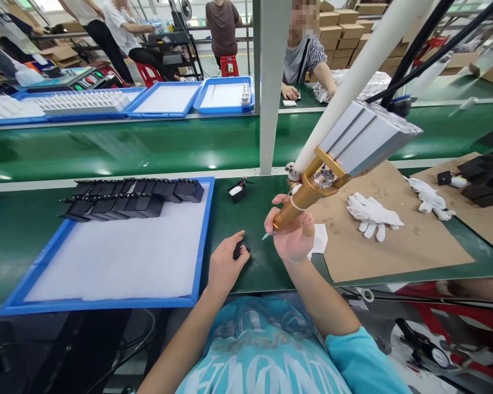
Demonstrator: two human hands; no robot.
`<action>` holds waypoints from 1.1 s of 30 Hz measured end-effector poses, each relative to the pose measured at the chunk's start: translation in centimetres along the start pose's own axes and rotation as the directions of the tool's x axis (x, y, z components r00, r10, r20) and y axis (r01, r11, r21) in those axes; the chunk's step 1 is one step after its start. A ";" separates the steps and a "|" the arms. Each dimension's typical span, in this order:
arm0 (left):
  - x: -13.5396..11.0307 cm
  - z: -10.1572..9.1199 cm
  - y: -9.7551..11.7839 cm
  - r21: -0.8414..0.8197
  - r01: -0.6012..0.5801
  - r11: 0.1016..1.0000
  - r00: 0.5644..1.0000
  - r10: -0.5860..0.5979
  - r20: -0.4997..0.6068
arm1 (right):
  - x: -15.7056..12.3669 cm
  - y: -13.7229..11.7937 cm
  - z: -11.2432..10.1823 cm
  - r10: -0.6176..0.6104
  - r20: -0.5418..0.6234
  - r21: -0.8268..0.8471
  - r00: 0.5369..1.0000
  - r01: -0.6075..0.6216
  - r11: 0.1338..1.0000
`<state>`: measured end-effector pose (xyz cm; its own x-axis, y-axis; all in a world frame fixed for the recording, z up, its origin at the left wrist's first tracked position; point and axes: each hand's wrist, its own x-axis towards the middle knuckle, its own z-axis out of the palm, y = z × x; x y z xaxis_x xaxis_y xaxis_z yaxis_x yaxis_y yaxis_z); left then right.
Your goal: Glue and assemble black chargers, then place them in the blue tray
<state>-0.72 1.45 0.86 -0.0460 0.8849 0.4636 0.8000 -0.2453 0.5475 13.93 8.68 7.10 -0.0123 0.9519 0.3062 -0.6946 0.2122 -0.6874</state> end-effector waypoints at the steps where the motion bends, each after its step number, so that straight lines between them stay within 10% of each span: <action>1: 0.0 0.0 0.0 0.014 -0.027 1.000 1.000 0.027 -0.002 | 0.0 0.0 0.0 -0.002 0.001 0.007 1.000 0.002 1.000; 12: -0.6 -0.3 -0.1 0.318 -0.099 0.943 0.989 0.058 0.135 | 0.0 -0.1 -0.1 0.018 -0.008 -0.039 1.000 -0.018 0.999; 17: -0.5 -0.8 0.2 -0.032 0.223 0.974 0.956 -0.212 0.206 | 0.0 0.1 -0.4 0.013 -0.026 -0.081 1.000 -0.015 0.997; 19: -0.2 -1.2 0.6 -0.366 0.477 0.799 0.878 -0.412 0.245 | 0.1 0.2 -0.5 -0.001 -0.040 -0.104 0.999 -0.003 0.995; 21: 0.4 -1.8 1.2 -0.651 0.632 0.422 0.755 -0.527 0.391 | 0.2 0.2 -0.5 -0.027 -0.053 -0.120 0.998 0.020 0.993; 25: 1.6 -3.4 2.7 -0.752 0.632 -0.188 0.628 -0.445 0.639 | 0.6 0.1 -0.6 -0.103 -0.097 -0.161 0.990 0.087 0.983; 28: 2.0 -4.6 3.4 -0.738 0.594 -0.322 0.636 -0.374 0.675 | 0.8 0.2 -0.8 -0.156 -0.125 -0.212 0.980 0.127 0.969; 33: 2.0 -5.3 3.9 -0.765 0.569 -0.302 0.693 -0.325 0.644 | 1.1 1.0 -1.4 -0.260 -0.178 -0.336 0.949 0.190 0.923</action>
<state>-0.84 0.17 7.60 0.0937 0.9477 -0.3052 -0.7251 0.2750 0.6313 14.23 10.29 5.85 0.2970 0.8875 0.3523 -0.4019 0.4508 -0.7970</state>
